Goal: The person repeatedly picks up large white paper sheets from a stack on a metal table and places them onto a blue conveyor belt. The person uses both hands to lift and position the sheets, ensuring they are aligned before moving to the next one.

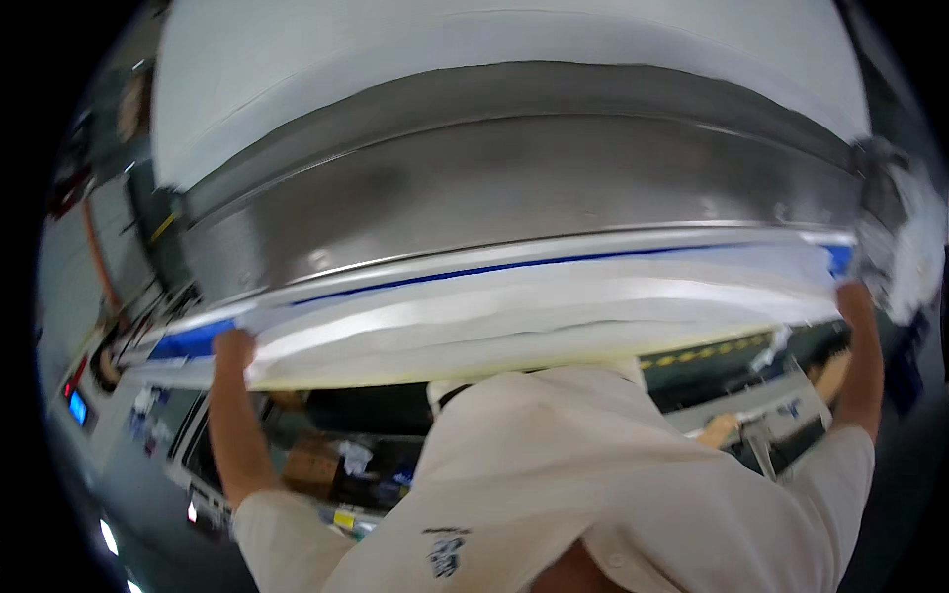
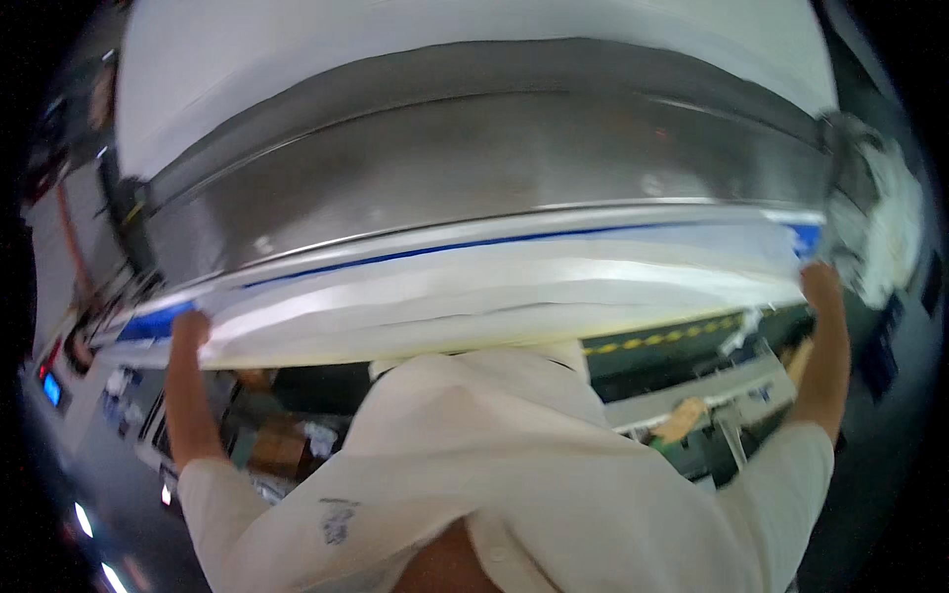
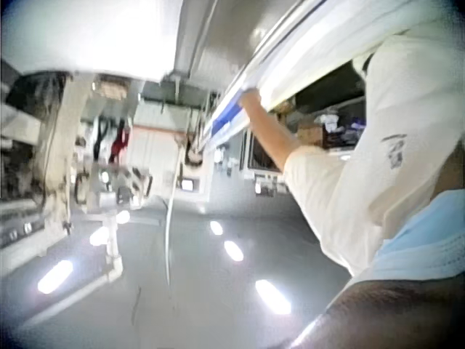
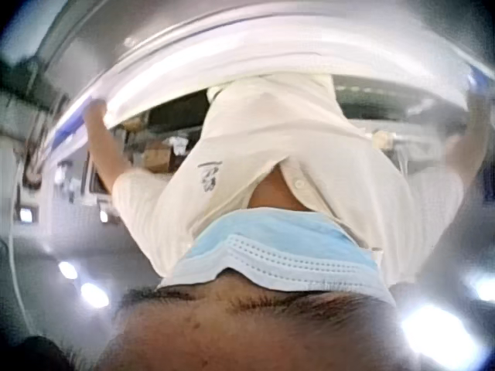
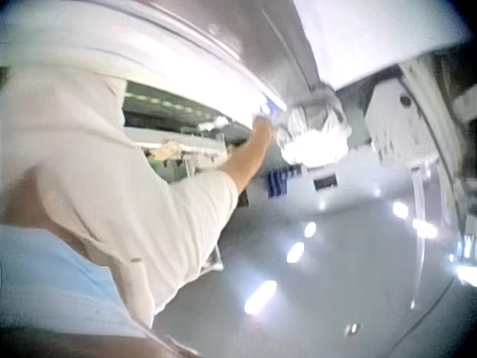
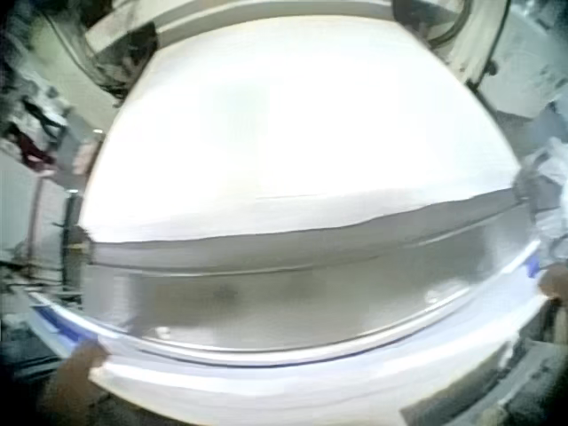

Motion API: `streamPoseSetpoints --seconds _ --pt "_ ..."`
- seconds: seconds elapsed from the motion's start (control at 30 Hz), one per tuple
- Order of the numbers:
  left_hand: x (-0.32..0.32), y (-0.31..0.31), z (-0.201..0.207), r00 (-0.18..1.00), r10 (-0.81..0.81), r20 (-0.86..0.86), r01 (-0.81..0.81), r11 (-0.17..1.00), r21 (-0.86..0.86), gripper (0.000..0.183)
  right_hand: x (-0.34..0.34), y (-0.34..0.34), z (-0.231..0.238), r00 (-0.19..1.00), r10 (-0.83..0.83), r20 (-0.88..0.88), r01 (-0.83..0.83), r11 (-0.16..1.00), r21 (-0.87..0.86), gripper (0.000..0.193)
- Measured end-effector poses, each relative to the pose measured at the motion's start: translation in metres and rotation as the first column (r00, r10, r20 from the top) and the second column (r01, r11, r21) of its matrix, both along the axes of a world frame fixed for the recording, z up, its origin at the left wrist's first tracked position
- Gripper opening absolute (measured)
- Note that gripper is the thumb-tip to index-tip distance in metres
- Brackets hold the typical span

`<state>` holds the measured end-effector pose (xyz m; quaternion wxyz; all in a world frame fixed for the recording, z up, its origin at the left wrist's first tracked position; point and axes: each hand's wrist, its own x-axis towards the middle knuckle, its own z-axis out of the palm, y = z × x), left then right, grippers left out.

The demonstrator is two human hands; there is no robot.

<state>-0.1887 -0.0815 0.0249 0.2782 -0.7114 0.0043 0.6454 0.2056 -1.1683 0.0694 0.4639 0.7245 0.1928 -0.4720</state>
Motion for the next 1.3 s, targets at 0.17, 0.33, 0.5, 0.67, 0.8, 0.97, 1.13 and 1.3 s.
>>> streamPoseSetpoints --seconds 0.17,0.33,0.5,0.67,0.8,0.97,1.13,1.3 --pt "0.043 -0.021 -0.001 0.949 0.269 0.166 -0.302 0.927 0.222 0.022 -0.016 -0.026 -0.001 0.989 -0.052 0.136 0.039 0.995 0.096 0.016" --pt "0.044 -0.013 0.026 0.718 0.332 0.612 -0.613 0.718 0.330 0.023 -0.014 -0.033 -0.003 0.987 -0.082 0.139 0.042 0.963 0.268 0.011" --pt "0.038 -0.017 0.030 0.585 0.273 0.764 -0.645 0.728 0.234 0.023 -0.018 -0.041 -0.007 0.975 -0.069 0.212 -0.013 0.931 0.364 0.011" --pt "0.017 -0.028 0.020 0.581 0.273 0.767 -0.294 0.949 -0.114 0.031 -0.017 -0.043 -0.005 0.966 -0.108 0.236 0.024 0.942 0.334 0.011" --pt "0.011 -0.036 0.018 0.598 0.291 0.747 -0.243 0.954 -0.176 0.033 -0.017 -0.033 -0.003 0.965 -0.116 0.234 0.047 0.958 0.283 0.009" --pt "0.010 -0.036 0.014 0.590 0.320 0.742 -0.246 0.946 -0.213 0.032 -0.017 -0.040 -0.002 0.965 -0.112 0.239 0.040 0.957 0.287 0.013" --pt "0.010 -0.037 0.014 0.613 0.328 0.719 -0.264 0.942 -0.204 0.031 -0.017 -0.033 -0.001 0.963 -0.133 0.235 0.059 0.953 0.299 0.014" --pt "0.015 -0.035 0.021 0.691 0.277 0.667 -0.230 0.960 -0.161 0.027 -0.016 -0.030 0.000 0.965 -0.142 0.221 0.076 0.956 0.284 0.014"
